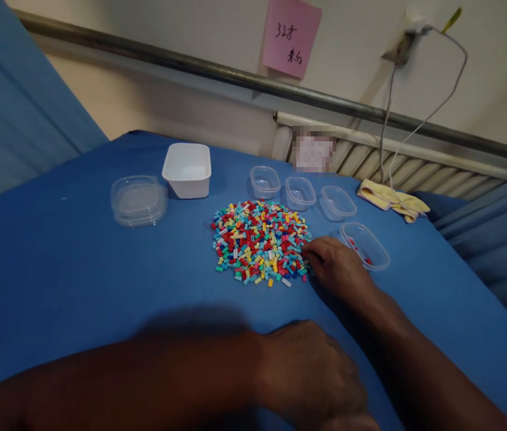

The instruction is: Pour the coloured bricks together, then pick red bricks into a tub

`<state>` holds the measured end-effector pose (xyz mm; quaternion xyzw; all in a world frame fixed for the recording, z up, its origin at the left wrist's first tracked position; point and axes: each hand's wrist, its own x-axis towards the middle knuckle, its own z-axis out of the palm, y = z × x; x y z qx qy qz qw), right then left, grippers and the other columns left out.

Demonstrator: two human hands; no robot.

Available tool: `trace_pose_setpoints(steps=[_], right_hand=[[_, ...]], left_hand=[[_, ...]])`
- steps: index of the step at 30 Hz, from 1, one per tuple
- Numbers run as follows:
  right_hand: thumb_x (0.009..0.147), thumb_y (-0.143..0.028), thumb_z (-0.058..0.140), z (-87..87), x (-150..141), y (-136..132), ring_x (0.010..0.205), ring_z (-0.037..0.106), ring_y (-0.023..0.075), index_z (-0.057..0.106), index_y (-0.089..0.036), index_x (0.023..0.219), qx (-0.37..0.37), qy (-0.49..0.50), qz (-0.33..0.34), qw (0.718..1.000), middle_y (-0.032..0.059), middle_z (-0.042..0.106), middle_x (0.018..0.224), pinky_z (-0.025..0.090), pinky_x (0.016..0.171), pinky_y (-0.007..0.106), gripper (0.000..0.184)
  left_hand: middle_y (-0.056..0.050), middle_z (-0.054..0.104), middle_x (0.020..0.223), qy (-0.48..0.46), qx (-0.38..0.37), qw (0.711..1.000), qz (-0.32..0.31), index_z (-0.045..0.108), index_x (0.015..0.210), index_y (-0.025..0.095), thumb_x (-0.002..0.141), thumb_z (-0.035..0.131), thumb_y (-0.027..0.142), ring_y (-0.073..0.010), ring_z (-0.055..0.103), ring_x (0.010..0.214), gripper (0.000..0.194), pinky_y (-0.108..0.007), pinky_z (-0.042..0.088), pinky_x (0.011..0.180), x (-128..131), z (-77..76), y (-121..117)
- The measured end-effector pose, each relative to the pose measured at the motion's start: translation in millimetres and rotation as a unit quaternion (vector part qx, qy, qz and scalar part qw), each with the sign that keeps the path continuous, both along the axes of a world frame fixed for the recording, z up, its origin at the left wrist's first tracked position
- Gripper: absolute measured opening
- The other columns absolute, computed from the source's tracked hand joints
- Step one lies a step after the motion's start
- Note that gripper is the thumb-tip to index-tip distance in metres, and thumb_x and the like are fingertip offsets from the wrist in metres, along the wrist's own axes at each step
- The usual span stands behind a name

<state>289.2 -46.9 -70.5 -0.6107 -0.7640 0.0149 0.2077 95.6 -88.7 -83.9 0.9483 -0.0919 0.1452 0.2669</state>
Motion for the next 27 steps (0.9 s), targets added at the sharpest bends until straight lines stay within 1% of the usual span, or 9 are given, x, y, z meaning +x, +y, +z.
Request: trace_pose_setpoints(steps=[6,8,11,13,15,17,19,22,27], right_hand=[[0.101,-0.017,0.062,0.0,-2.9,2.6,0.099,0.073,0.0247,0.077,-0.023,0.107,-0.032,0.012,-0.021,0.999,0.0078,0.080,0.106,0.053,0.087,0.036,0.016],[0.098,-0.013,0.062,-1.4,-4.3,3.2,0.098,0.073,0.0247,0.076,-0.022,0.110,-0.043,0.034,-0.033,0.998,0.0074,0.080,0.107,0.052,0.086,0.035,0.020],[0.092,-0.008,0.060,-0.8,-7.1,2.7,0.095,0.073,0.0240,0.074,-0.018,0.121,-0.055,0.077,-0.047,0.994,0.0078,0.080,0.106,0.052,0.083,0.035,0.033],[0.090,-0.007,0.059,2.4,-8.7,0.5,0.094,0.072,0.0239,0.073,-0.016,0.125,-0.038,0.090,-0.057,0.994,0.0088,0.079,0.105,0.052,0.083,0.035,0.039],[0.088,-0.008,0.058,7.1,-10.3,-3.4,0.090,0.069,0.0232,0.074,-0.017,0.124,-0.009,0.095,-0.059,0.994,0.0085,0.076,0.102,0.052,0.081,0.035,0.040],[0.087,-0.008,0.058,12.1,-12.4,-8.4,0.086,0.066,0.0219,0.076,-0.019,0.118,0.015,0.107,-0.037,0.993,0.0065,0.072,0.095,0.051,0.079,0.034,0.037],[0.088,-0.008,0.057,16.0,-15.2,-13.3,0.083,0.065,0.0205,0.076,-0.020,0.110,0.013,0.120,0.004,0.993,0.0046,0.068,0.091,0.050,0.077,0.032,0.031],[0.089,-0.007,0.057,18.0,-19.3,-17.8,0.086,0.065,0.0207,0.074,-0.020,0.106,-0.028,0.111,0.055,0.992,0.0046,0.067,0.092,0.049,0.077,0.032,0.027],[0.098,-0.015,0.058,18.1,-19.4,-18.0,0.090,0.066,0.0227,0.072,-0.020,0.107,-0.074,0.080,0.072,0.991,0.0069,0.071,0.096,0.052,0.080,0.035,0.017]], left_hand=[[0.001,0.078,0.081,0.000,-0.009,1.000,-0.001,0.073,0.076,0.025,0.111,0.052,0.056,-0.0181,0.069,0.071,0.052,-0.037,0.041,0.056,0.4,2.7,-0.7],[0.001,0.078,0.080,0.002,-0.002,1.000,0.001,0.073,0.076,0.025,0.110,0.055,0.054,-0.0177,0.069,0.070,0.048,-0.037,0.040,0.055,0.0,5.0,-0.5],[0.003,0.078,0.081,0.000,0.012,1.000,-0.007,0.073,0.077,0.026,0.106,0.066,0.048,-0.0172,0.070,0.072,0.037,-0.036,0.039,0.055,-0.4,9.4,0.2],[0.003,0.078,0.081,0.007,0.008,1.000,-0.009,0.073,0.078,0.025,0.104,0.069,0.048,-0.0173,0.070,0.072,0.035,-0.036,0.037,0.055,-0.7,11.5,0.6],[0.003,0.077,0.080,0.016,-0.002,1.000,-0.008,0.073,0.078,0.026,0.105,0.067,0.050,-0.0176,0.070,0.072,0.037,-0.036,0.036,0.053,-1.0,11.8,0.6],[0.002,0.077,0.080,0.016,-0.008,1.000,-0.003,0.074,0.078,0.026,0.107,0.062,0.052,-0.0178,0.070,0.072,0.041,-0.036,0.035,0.053,-1.0,10.0,-0.1],[0.001,0.077,0.080,0.007,-0.016,1.000,0.003,0.074,0.078,0.026,0.109,0.057,0.054,-0.0178,0.069,0.070,0.046,-0.037,0.034,0.052,-0.7,6.9,-1.1],[0.001,0.077,0.078,-0.002,-0.023,1.000,-0.002,0.074,0.078,0.025,0.108,0.058,0.056,-0.0177,0.069,0.069,0.046,-0.036,0.035,0.052,-0.1,2.9,-1.9],[0.001,0.077,0.079,0.011,-0.012,1.000,-0.004,0.073,0.078,0.025,0.106,0.060,0.056,-0.0185,0.071,0.071,0.044,-0.035,0.039,0.053,0.0,5.2,0.0]])
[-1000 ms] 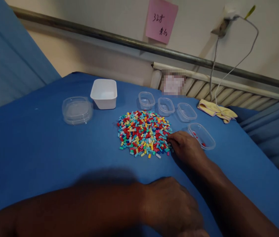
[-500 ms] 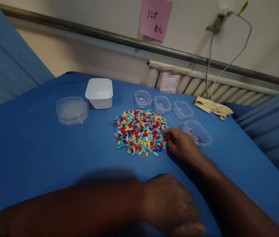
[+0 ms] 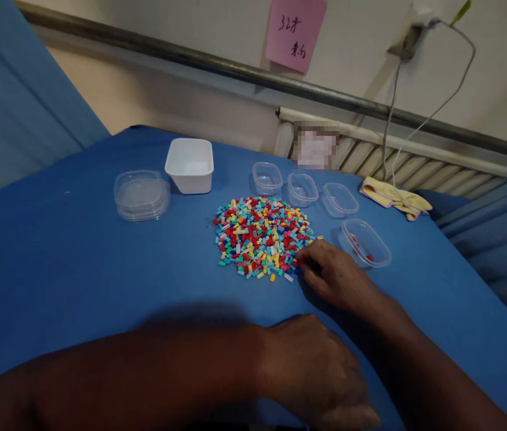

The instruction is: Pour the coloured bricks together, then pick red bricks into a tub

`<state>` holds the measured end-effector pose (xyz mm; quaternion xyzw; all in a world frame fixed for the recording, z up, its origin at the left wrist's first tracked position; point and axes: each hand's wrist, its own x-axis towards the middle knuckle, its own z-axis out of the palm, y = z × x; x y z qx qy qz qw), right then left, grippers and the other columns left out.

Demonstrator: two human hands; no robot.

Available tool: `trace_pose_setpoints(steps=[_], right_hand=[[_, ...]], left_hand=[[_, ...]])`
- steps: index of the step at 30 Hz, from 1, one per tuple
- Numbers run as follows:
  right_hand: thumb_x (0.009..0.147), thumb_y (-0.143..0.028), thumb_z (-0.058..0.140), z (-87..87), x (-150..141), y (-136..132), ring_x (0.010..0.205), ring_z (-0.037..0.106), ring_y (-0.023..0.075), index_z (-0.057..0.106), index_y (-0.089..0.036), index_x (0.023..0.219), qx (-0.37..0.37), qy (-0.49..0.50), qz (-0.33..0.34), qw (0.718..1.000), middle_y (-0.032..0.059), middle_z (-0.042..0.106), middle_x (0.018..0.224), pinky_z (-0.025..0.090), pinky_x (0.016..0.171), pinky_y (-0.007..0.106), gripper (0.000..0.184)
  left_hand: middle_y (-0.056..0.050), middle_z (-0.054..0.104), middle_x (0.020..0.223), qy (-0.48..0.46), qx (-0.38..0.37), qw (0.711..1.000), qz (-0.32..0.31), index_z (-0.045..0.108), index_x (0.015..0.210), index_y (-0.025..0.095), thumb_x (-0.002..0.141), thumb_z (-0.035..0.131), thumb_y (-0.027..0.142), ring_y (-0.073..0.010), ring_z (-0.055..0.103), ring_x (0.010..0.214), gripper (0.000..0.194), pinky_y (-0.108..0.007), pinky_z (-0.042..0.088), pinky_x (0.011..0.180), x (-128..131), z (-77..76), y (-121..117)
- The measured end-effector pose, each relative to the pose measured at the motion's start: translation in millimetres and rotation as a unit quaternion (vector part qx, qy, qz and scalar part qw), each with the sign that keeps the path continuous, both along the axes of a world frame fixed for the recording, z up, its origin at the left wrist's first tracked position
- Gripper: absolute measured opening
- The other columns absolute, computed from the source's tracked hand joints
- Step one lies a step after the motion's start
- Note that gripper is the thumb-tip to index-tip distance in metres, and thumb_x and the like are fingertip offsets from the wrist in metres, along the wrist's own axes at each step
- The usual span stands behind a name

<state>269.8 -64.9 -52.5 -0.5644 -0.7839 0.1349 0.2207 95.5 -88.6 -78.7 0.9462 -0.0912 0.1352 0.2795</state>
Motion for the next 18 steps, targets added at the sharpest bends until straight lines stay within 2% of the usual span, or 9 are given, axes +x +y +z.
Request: trace_pose_setpoints(steps=[4,6,12,15,18], right_hand=[[0.104,-0.019,0.057,1.7,2.3,0.6,0.097,0.069,0.0243,0.073,-0.023,0.109,-0.003,-0.019,0.016,1.000,0.0087,0.075,0.103,0.055,0.087,0.038,0.017],[0.105,-0.020,0.057,2.0,1.2,1.1,0.098,0.069,0.0246,0.074,-0.022,0.109,0.007,-0.032,0.018,0.999,0.0092,0.075,0.104,0.055,0.087,0.037,0.018],[0.107,-0.020,0.053,6.0,-5.2,2.2,0.088,0.069,0.0228,0.072,-0.021,0.105,0.062,-0.045,0.000,0.997,0.0080,0.073,0.094,0.052,0.081,0.034,0.019],[0.108,-0.026,0.054,16.1,5.8,-2.1,0.084,0.069,0.0220,0.073,-0.022,0.107,0.122,-0.026,-0.043,0.991,0.0074,0.074,0.093,0.052,0.077,0.034,0.019],[0.108,-0.031,0.056,24.4,34.6,-8.0,0.085,0.070,0.0224,0.073,-0.023,0.112,0.206,-0.027,-0.136,0.969,0.0081,0.077,0.099,0.052,0.078,0.035,0.020]], left_hand=[[0.002,0.078,0.082,0.018,-0.002,1.000,-0.016,0.076,0.084,0.027,0.108,0.057,0.054,-0.0188,0.072,0.075,0.041,-0.036,0.041,0.053,0.4,4.2,0.8],[0.002,0.078,0.083,0.018,0.000,1.000,-0.009,0.074,0.081,0.026,0.108,0.057,0.054,-0.0183,0.072,0.075,0.043,-0.037,0.040,0.052,0.8,4.8,0.2],[0.001,0.077,0.078,0.008,0.004,1.000,0.002,0.072,0.074,0.025,0.106,0.061,0.055,-0.0184,0.071,0.069,0.045,-0.037,0.038,0.050,0.1,3.8,-0.6],[0.001,0.077,0.080,-0.012,-0.012,1.000,0.002,0.073,0.075,0.025,0.107,0.058,0.058,-0.0181,0.070,0.070,0.049,-0.037,0.038,0.051,-0.6,1.6,-1.1],[0.001,0.078,0.080,-0.026,-0.014,0.999,0.016,0.072,0.074,0.024,0.107,0.061,0.057,-0.0175,0.069,0.070,0.048,-0.037,0.037,0.053,-0.1,-0.7,-2.5]])
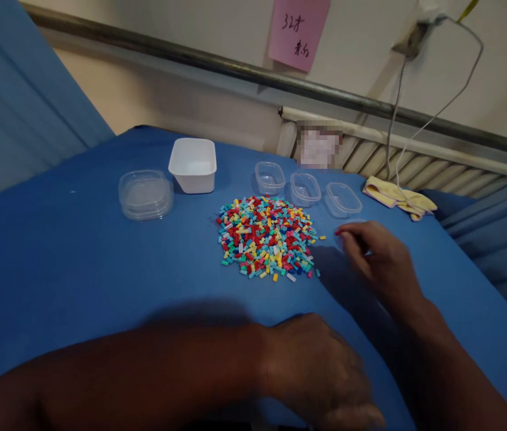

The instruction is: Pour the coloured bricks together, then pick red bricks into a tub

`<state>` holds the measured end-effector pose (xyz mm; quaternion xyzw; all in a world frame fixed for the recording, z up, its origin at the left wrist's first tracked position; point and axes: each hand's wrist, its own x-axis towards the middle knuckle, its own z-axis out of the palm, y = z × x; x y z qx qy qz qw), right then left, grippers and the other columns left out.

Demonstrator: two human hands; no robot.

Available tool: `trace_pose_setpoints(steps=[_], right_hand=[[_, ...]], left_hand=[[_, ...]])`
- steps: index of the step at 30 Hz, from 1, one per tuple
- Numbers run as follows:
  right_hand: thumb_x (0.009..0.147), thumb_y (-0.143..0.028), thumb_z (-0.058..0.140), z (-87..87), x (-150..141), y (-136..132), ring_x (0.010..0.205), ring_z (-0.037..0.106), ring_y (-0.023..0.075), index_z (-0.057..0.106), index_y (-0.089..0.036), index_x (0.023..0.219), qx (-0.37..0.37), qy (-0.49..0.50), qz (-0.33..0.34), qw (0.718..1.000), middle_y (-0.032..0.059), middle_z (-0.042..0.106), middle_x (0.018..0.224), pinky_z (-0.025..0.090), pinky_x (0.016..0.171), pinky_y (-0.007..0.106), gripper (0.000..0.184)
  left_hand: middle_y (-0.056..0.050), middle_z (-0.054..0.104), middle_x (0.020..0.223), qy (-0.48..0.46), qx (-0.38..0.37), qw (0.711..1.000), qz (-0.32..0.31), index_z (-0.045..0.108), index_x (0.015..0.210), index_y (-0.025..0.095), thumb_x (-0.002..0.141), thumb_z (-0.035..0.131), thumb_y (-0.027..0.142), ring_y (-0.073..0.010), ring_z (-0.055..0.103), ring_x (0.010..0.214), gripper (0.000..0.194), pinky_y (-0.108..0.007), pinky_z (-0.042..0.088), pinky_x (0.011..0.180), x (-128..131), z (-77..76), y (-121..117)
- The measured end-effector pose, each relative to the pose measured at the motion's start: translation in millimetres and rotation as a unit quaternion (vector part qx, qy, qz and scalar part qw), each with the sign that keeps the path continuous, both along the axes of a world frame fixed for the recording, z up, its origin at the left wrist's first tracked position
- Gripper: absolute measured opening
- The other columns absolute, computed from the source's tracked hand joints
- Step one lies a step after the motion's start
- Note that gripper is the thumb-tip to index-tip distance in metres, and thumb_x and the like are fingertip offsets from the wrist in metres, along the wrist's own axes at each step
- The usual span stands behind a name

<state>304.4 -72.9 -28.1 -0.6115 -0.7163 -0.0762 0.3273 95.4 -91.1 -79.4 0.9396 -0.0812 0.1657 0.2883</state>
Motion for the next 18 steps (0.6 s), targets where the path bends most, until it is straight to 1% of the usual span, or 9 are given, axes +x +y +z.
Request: trace_pose_setpoints(steps=[2,4,7,9,11,13,14,16,18], right_hand=[[0.107,-0.034,0.057,0.0,23.8,-2.5,0.085,0.070,0.0236,0.074,-0.023,0.113,0.034,-0.010,-0.076,0.996,0.0088,0.077,0.100,0.052,0.077,0.037,0.021],[0.104,-0.035,0.059,-3.8,43.3,-3.4,0.084,0.070,0.0249,0.075,-0.022,0.112,0.028,-0.029,-0.127,0.991,0.0099,0.077,0.100,0.052,0.075,0.038,0.022],[0.102,-0.035,0.061,-9.6,50.2,-3.2,0.082,0.069,0.0256,0.076,-0.020,0.118,0.004,-0.046,-0.143,0.989,0.0107,0.077,0.098,0.052,0.072,0.039,0.027],[0.103,-0.033,0.060,-10.7,36.7,-2.7,0.081,0.069,0.0246,0.076,-0.020,0.119,0.009,-0.032,-0.105,0.994,0.0105,0.077,0.099,0.054,0.074,0.039,0.026],[0.105,-0.029,0.058,-10.6,13.6,-2.5,0.084,0.070,0.0238,0.076,-0.022,0.116,-0.004,-0.004,-0.018,1.000,0.0103,0.078,0.102,0.057,0.079,0.039,0.022],[0.106,-0.025,0.058,-11.8,-11.0,-2.3,0.093,0.073,0.0248,0.076,-0.023,0.113,-0.053,0.014,0.083,0.995,0.0098,0.080,0.105,0.058,0.084,0.039,0.020],[0.107,-0.024,0.057,-13.2,-21.6,-2.0,0.096,0.074,0.0253,0.076,-0.024,0.113,-0.082,0.015,0.119,0.989,0.0094,0.080,0.106,0.059,0.087,0.039,0.020],[0.107,-0.023,0.058,-17.4,-36.6,-1.0,0.101,0.074,0.0261,0.076,-0.024,0.114,-0.128,0.006,0.154,0.980,0.0087,0.080,0.107,0.059,0.090,0.040,0.019],[0.107,-0.023,0.060,-21.8,-43.9,0.9,0.103,0.073,0.0264,0.075,-0.024,0.115,-0.151,-0.008,0.154,0.976,0.0089,0.080,0.109,0.058,0.091,0.040,0.018]], left_hand=[[0.000,0.077,0.079,-0.002,0.010,1.000,0.015,0.071,0.072,0.023,0.106,0.063,0.056,-0.0173,0.068,0.069,0.048,-0.037,0.035,0.053,0.7,-0.5,-0.6],[0.000,0.077,0.078,0.001,0.020,1.000,0.020,0.071,0.072,0.023,0.106,0.063,0.056,-0.0175,0.066,0.068,0.048,-0.037,0.035,0.053,1.3,0.0,-0.7],[0.000,0.077,0.078,0.006,0.018,1.000,0.015,0.072,0.073,0.023,0.105,0.065,0.056,-0.0175,0.066,0.067,0.046,-0.037,0.037,0.054,1.4,1.5,-0.4],[0.000,0.077,0.079,0.009,0.017,1.000,0.015,0.073,0.074,0.023,0.104,0.065,0.056,-0.0179,0.067,0.068,0.045,-0.037,0.039,0.054,1.0,1.9,-0.2],[0.000,0.078,0.080,0.009,0.016,1.000,0.016,0.073,0.075,0.024,0.104,0.064,0.056,-0.0182,0.068,0.068,0.045,-0.037,0.040,0.054,0.9,1.3,-0.1],[0.000,0.078,0.080,0.008,0.012,1.000,0.010,0.074,0.076,0.024,0.105,0.062,0.056,-0.0183,0.068,0.068,0.045,-0.037,0.041,0.054,1.3,0.2,0.1],[0.000,0.078,0.081,0.009,0.009,1.000,0.006,0.075,0.077,0.024,0.106,0.060,0.056,-0.0184,0.068,0.068,0.045,-0.036,0.042,0.054,1.6,-0.3,0.4],[0.000,0.079,0.082,0.013,0.006,1.000,-0.002,0.076,0.080,0.025,0.107,0.058,0.056,-0.0187,0.069,0.069,0.045,-0.036,0.043,0.054,2.5,-0.4,1.1],[-0.001,0.079,0.082,0.018,0.008,1.000,-0.007,0.076,0.080,0.025,0.108,0.056,0.056,-0.0189,0.070,0.069,0.047,-0.035,0.044,0.054,3.1,0.9,2.0]])
